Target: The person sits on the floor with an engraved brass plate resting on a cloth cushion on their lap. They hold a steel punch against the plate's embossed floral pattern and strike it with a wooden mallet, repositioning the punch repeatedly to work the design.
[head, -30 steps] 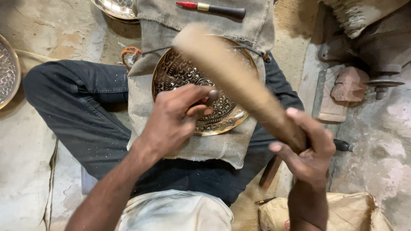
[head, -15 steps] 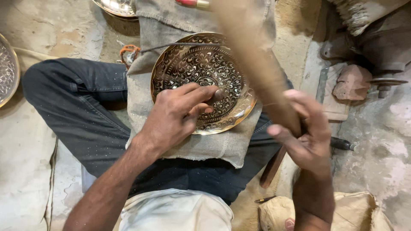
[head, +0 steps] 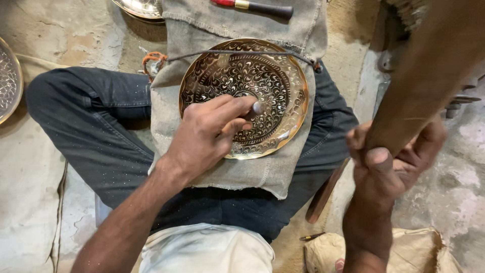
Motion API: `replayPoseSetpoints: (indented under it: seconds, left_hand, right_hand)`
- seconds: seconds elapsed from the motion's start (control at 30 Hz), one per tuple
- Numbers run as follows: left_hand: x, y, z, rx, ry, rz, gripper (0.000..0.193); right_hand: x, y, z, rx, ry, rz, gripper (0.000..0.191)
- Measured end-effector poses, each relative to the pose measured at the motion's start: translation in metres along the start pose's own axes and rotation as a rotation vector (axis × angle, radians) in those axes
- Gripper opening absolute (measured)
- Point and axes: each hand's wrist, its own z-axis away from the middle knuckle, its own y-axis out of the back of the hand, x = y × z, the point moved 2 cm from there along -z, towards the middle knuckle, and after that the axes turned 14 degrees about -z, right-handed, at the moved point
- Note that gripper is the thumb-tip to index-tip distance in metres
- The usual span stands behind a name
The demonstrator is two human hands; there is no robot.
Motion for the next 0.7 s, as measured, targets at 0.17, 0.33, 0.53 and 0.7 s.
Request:
replayPoseSetpoints:
  seconds: [0.17,0.33,0.53,0.7]
  left_hand:
    - [0.0,-0.004,-0.001,0.027,0.001,-0.012,0.042]
    - [-0.004,-0.004,0.0,0.04,-0.027,-0.041,0.051]
    - [-0.002,-0.001,-0.001,0.042,-0.022,0.056,0.053]
    - [-0.002,0.0,-0.003,0.034,-0.017,-0.062,0.046]
  right_hand:
    - [-0.007,-0.01,-0.016,-0.607,-0.118,0.733,0.066]
    - [-0.003,-0.003,-0.012,-0.36,-0.165,0.396,0.057]
    - [-0.009,-0.024,-0.02,-0.129,-0.079,0.303,0.054]
    - [-0.01,-0.018,-0.015,-0.339,-0.18,0.611,0.055]
